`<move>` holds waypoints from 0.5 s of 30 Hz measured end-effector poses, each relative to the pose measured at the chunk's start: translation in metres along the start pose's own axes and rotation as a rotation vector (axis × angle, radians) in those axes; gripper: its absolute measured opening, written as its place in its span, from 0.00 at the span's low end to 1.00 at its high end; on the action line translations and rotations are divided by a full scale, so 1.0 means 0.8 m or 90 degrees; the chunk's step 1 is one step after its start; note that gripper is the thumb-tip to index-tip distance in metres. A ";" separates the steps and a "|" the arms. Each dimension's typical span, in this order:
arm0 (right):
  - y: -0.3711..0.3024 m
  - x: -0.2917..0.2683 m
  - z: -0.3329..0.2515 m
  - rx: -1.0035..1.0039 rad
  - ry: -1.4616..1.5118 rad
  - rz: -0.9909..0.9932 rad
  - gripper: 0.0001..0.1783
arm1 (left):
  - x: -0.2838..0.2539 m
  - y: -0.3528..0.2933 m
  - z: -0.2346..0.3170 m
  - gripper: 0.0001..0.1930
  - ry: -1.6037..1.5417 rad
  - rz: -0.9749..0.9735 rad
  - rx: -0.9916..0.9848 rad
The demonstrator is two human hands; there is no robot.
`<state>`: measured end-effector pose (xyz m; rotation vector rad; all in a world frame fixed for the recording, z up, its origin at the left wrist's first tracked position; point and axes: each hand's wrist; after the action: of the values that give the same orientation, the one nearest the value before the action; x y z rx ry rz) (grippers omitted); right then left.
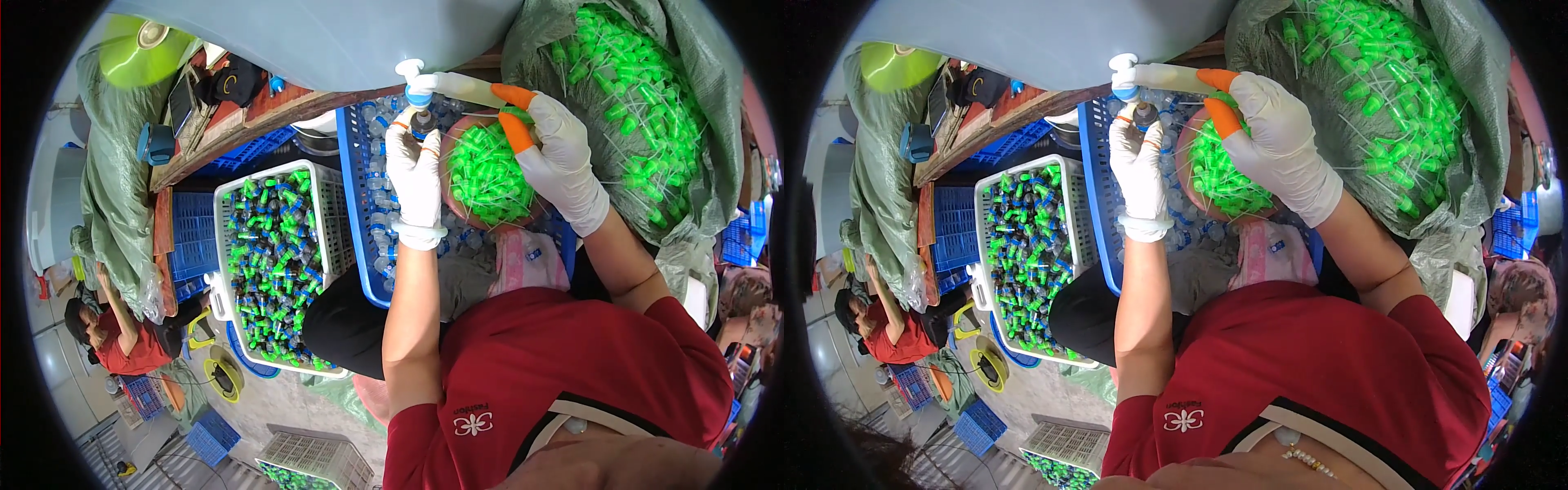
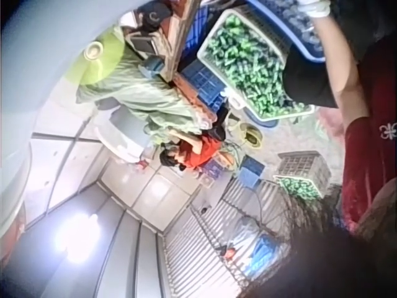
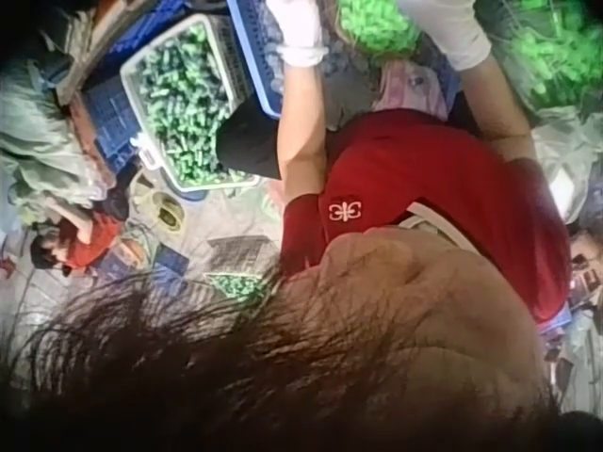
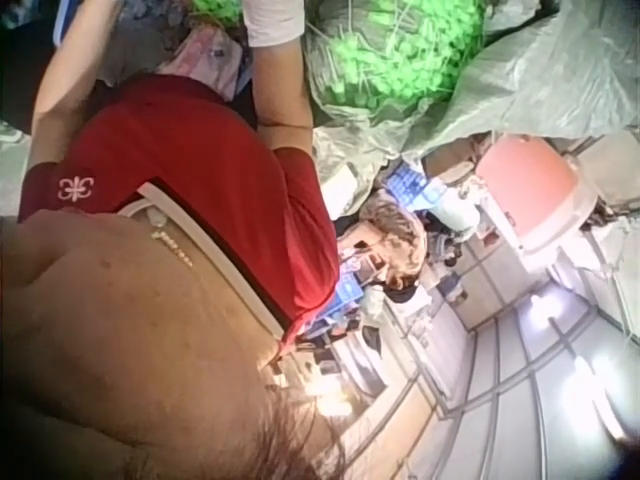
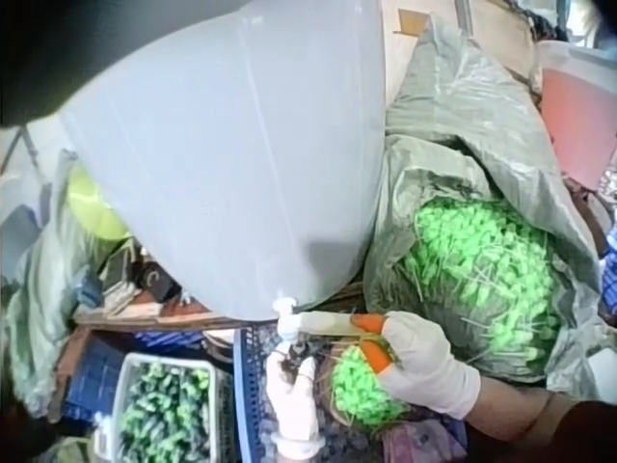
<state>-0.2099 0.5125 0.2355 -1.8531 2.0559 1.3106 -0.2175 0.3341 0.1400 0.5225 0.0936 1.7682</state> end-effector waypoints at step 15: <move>-0.044 0.035 0.031 -0.040 -0.129 -0.207 0.19 | -0.007 -0.067 0.010 0.21 0.062 -0.170 -0.065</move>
<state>-0.1988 0.5093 0.1853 -1.8888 1.5553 1.4174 -0.1650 0.3413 0.1272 0.3332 0.1349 1.5281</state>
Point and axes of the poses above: each hand's wrist, its own y-axis towards the middle knuckle, its own x-axis out of the palm, z = x × y, and after that the axes turned 9 degrees about x, right-handed
